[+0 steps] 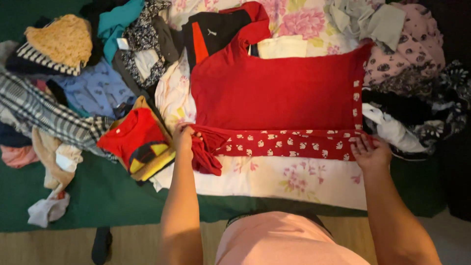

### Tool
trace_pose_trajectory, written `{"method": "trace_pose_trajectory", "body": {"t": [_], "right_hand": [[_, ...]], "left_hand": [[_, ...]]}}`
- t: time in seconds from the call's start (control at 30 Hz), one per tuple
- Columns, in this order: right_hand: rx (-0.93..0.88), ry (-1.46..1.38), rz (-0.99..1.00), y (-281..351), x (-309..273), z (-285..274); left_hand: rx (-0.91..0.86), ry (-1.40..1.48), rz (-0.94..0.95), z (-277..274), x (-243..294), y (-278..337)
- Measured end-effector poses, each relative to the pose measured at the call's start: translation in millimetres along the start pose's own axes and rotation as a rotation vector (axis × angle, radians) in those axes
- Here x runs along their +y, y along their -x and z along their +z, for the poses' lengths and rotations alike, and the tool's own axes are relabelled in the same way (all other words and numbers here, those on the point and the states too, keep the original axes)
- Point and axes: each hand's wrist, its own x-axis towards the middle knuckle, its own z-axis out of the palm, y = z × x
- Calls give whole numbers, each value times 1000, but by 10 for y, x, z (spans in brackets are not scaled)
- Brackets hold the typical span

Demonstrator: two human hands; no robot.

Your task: The person folds a red patterned shirt, a black and white patterned pair of shorts, and a pink patterned shirt on a bed. The person lays each item flat, folds the sides inward, and then folds the garment into a compact rectangle.

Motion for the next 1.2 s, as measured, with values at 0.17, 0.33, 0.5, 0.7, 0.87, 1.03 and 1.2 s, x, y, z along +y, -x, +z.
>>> {"method": "trace_pose_trajectory", "body": {"t": [0.17, 0.33, 0.5, 0.7, 0.87, 1.03, 1.2], "right_hand": [[-38, 21, 34, -458, 18, 191], [-68, 280, -13, -369, 208, 333], [61, 610, -288, -202, 690, 189], [-27, 1314, -450, 102, 1508, -39], [-355, 1413, -273, 864, 1880, 565], [-675, 1353, -68, 1420, 2279, 1209], [-989, 1071, 67, 2226, 2421, 1934]], "left_hand": [[17, -99, -54, 456, 17, -624], [-26, -896, 304, 859, 79, -393], [125, -998, 690, 874, -640, 341], [362, -1189, 499, 354, -860, 979], [280, -1205, 349, 87, -1077, 590], [275, -1184, 360, 353, -525, 771], [-222, -546, 324, 697, -442, 1092]]}}
